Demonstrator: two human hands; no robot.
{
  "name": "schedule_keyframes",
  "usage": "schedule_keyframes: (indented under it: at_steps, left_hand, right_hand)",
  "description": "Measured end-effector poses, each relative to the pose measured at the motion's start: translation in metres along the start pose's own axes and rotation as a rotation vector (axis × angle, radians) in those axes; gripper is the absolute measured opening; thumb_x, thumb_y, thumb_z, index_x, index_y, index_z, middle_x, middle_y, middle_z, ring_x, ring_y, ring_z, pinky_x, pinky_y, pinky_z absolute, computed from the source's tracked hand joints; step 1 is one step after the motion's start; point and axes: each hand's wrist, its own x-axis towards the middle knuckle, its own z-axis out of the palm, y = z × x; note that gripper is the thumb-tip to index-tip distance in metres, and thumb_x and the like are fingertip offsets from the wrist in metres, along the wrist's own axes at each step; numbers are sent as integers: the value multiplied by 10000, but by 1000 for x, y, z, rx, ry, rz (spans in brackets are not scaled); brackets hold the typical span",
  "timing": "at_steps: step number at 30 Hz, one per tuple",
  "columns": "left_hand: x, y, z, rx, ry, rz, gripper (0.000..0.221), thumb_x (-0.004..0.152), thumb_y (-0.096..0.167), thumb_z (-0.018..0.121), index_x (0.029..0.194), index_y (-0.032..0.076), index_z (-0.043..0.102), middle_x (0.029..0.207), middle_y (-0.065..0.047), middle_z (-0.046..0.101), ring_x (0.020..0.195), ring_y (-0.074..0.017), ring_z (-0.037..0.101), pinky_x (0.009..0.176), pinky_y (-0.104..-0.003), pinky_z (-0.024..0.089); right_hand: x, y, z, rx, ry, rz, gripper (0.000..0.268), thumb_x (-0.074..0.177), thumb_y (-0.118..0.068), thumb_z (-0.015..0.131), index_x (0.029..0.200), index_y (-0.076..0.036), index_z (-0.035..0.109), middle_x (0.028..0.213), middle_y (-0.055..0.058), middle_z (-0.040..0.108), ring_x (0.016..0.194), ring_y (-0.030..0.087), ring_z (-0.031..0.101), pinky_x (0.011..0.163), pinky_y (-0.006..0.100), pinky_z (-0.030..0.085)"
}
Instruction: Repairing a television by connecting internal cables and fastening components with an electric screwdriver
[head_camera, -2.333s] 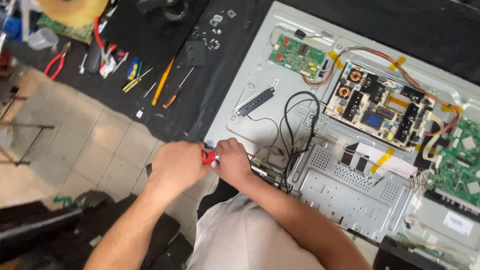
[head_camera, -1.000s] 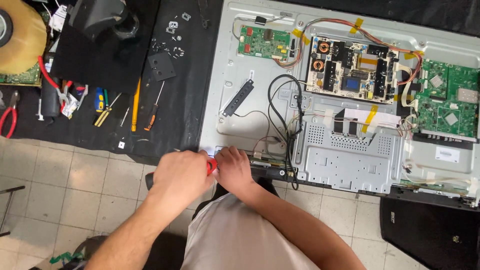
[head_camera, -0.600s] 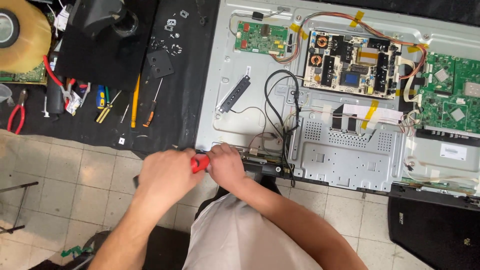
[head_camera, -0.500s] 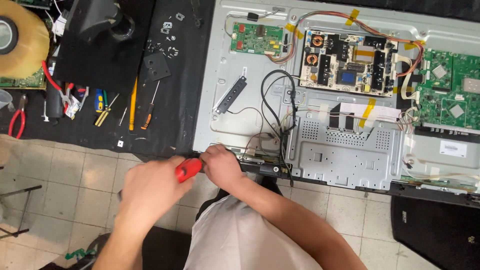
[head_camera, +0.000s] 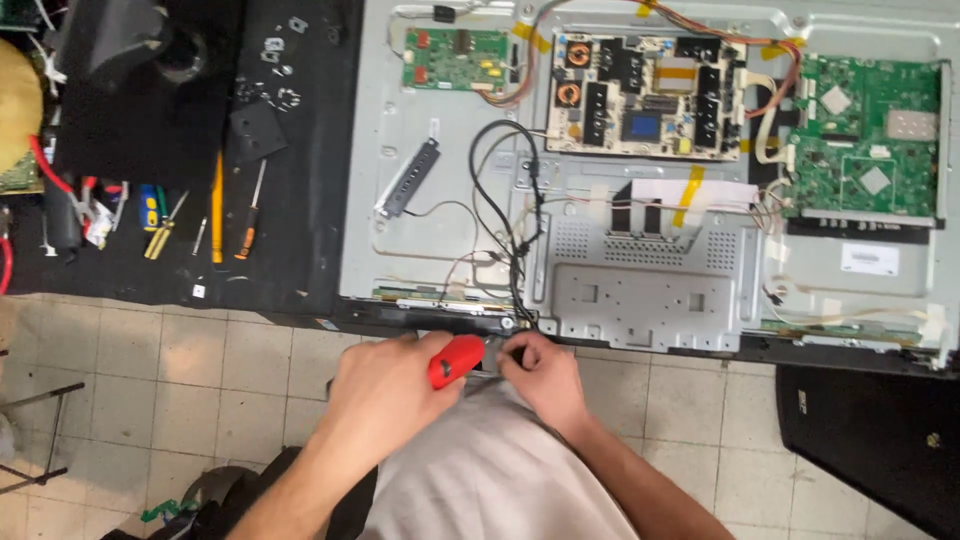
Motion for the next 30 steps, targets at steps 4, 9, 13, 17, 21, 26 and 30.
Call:
schedule_keyframes:
  at_steps: [4, 9, 13, 17, 21, 26, 30]
  left_hand:
    - [23, 25, 7, 51, -60, 56, 398, 913, 472, 685, 1265, 290, 724, 873, -35, 793, 798, -371, 767, 632, -555, 562]
    - [34, 38, 6, 57, -91, -2, 399, 934, 551, 648, 1125, 226, 780, 874, -96, 808, 879, -370, 813, 788, -487, 597]
    - [36, 43, 14, 89, -96, -14, 420, 917, 587, 652, 1097, 227, 774, 876, -84, 809, 880, -354, 813, 790, -474, 596]
    - [34, 50, 8, 79, -100, -13, 409, 927, 531, 659, 1122, 194, 783, 887, -98, 813, 892, -351, 814, 793, -464, 598]
    - [40, 56, 16, 113, -98, 34, 402, 923, 462, 671, 1126, 131, 778, 856, -129, 806, 899, -381, 815, 774, -499, 606]
    - [52, 63, 13, 124, -27, 134, 353, 903, 374, 670, 1066, 86, 794, 810, -133, 794, 850, -384, 814, 737, -492, 622]
    - [51, 67, 10, 123, -20, 184, 325, 895, 299, 682, 1034, 31, 801, 777, -156, 779, 789, -399, 798, 682, -493, 624]
  right_hand:
    - [23, 31, -3, -143, 87, -233, 207, 911, -383, 797, 1087, -282, 837, 556, -91, 370, 538, 114, 411, 578, 340, 412]
    - [37, 38, -4, -100, 122, -484, 223, 967, -245, 826, 1179, -189, 866, 532, -12, 585, 506, 188, 612, 589, 323, 584]
    - [36, 35, -8, -113, 108, -515, 221, 954, -223, 824, 1160, -154, 863, 508, -9, 572, 481, 204, 618, 539, 330, 559]
    - [41, 42, -6, -151, 102, -533, 243, 957, -271, 814, 1179, -180, 852, 534, -6, 590, 517, 233, 650, 550, 363, 568]
    - [42, 35, -4, -301, 127, -553, 310, 989, -391, 775, 1218, -191, 835, 612, 26, 687, 618, 290, 732, 613, 429, 616]
    - [56, 54, 15, -470, 198, -589, 278, 962, -453, 738, 1162, -276, 814, 722, 37, 752, 698, 337, 782, 646, 501, 628]
    - [47, 42, 8, -573, 194, -595, 227, 943, -338, 727, 1148, -260, 790, 703, 11, 738, 675, 305, 787, 623, 475, 626]
